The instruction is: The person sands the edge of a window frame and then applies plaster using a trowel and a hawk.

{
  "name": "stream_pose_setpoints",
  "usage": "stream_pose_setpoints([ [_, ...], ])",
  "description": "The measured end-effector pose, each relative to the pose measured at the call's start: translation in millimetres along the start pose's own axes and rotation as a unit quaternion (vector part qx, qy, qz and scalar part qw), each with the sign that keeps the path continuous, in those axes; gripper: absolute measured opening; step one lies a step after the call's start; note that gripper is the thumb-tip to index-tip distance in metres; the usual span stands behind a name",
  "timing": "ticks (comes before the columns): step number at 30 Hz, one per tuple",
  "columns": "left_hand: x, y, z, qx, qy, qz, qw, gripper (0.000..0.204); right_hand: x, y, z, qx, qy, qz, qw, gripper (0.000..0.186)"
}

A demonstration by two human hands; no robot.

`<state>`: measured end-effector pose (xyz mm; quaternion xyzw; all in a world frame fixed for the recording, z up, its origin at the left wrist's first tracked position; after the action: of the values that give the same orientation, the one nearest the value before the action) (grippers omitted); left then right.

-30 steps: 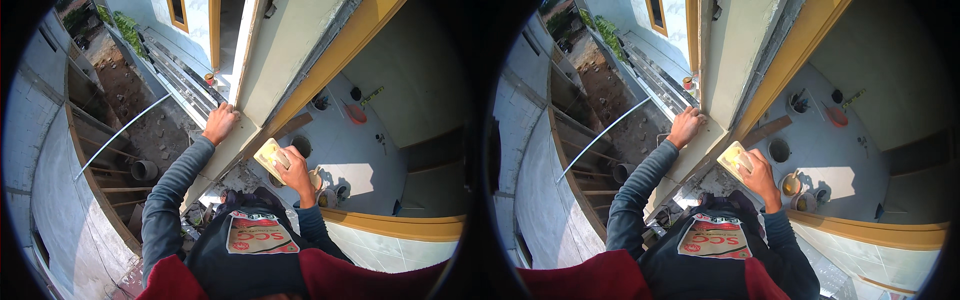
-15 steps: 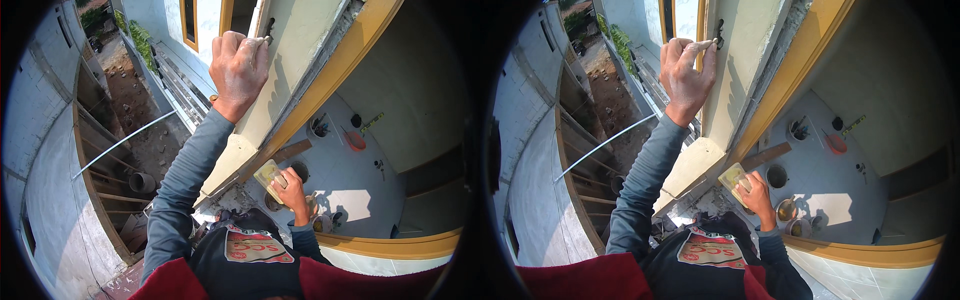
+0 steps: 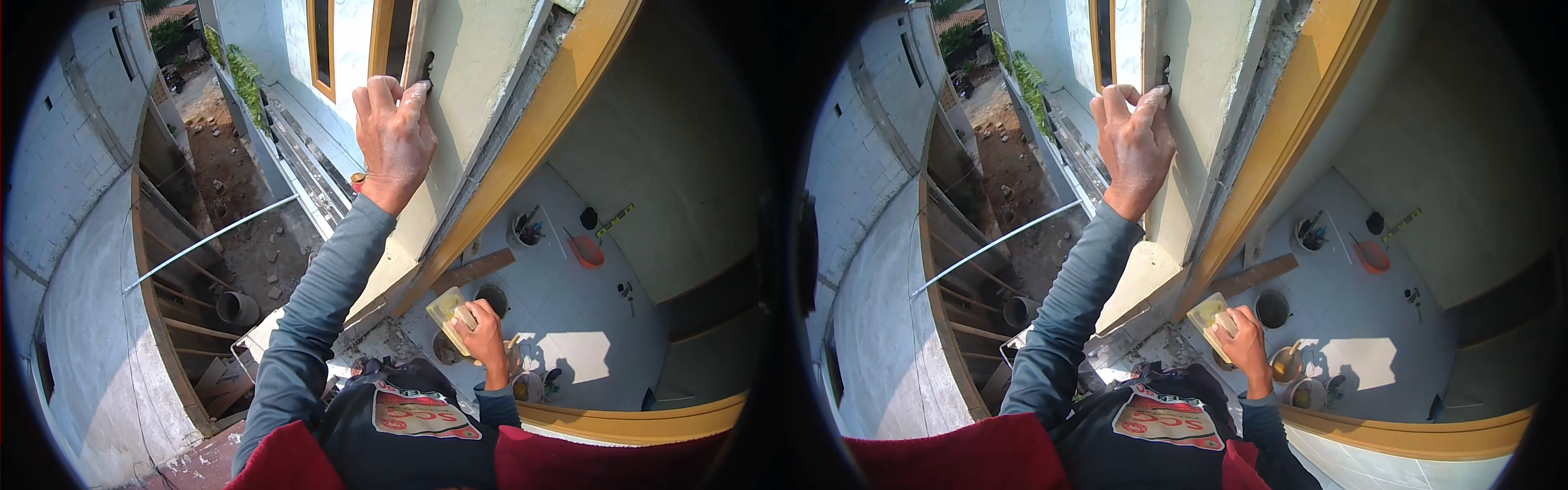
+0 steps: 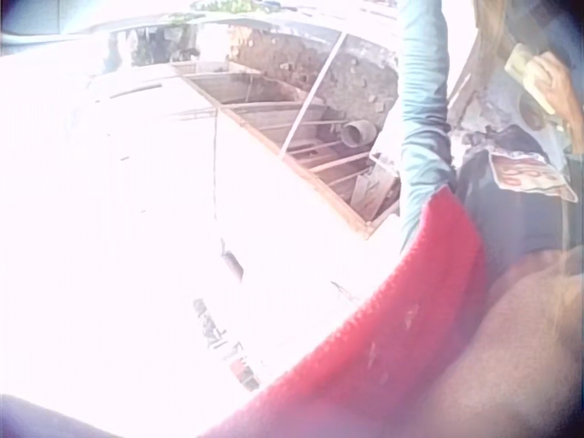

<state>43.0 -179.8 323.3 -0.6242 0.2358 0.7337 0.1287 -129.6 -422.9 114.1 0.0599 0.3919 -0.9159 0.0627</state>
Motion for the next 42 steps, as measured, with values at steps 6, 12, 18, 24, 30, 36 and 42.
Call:
stream_pose_setpoints([
  [6, 8, 8, 11, 0.044, -0.102, 0.022, 0.994, 0.047, -4, 0, -3, 0.014, -0.025, -0.006, 1.000, 0.037],
  [12, 16, 6, 19, 0.096, -0.176, 0.069, 0.977, 0.057, -8, -4, -7, 0.010, -0.018, 0.018, 1.000, 0.037],
  [18, 11, 0, 26, 0.093, -0.198, 0.064, 0.974, 0.064, -8, -4, -7, 0.019, -0.013, 0.017, 1.000, 0.037],
  [24, 5, -6, 29, 0.078, -0.224, 0.033, 0.971, 0.065, -10, -13, -8, 0.029, -0.017, 0.016, 0.999, 0.035],
  [30, 9, -11, 29, 0.107, -0.233, 0.024, 0.966, 0.060, -15, -27, -9, 0.021, -0.013, 0.039, 0.999, 0.033],
  [36, 6, -6, 27, 0.062, -0.168, -0.014, 0.984, 0.067, -7, -27, -6, 0.026, -0.017, 0.022, 0.999, 0.032],
  [42, 9, -12, 20, 0.054, -0.222, -0.001, 0.974, 0.078, 3, -20, -9, 0.015, 0.000, 0.013, 1.000, 0.031],
])
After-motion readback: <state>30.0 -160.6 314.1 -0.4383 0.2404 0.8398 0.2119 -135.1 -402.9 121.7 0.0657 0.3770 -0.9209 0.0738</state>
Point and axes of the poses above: each hand's wrist, its own x-axis away from the middle knuckle, its own z-axis out of the back of the hand, y = z × x, the point moved 2 cm from there along -x, towards the middle knuckle, and after that the axes turned 6 degrees about -z, right-handed, at the moved point
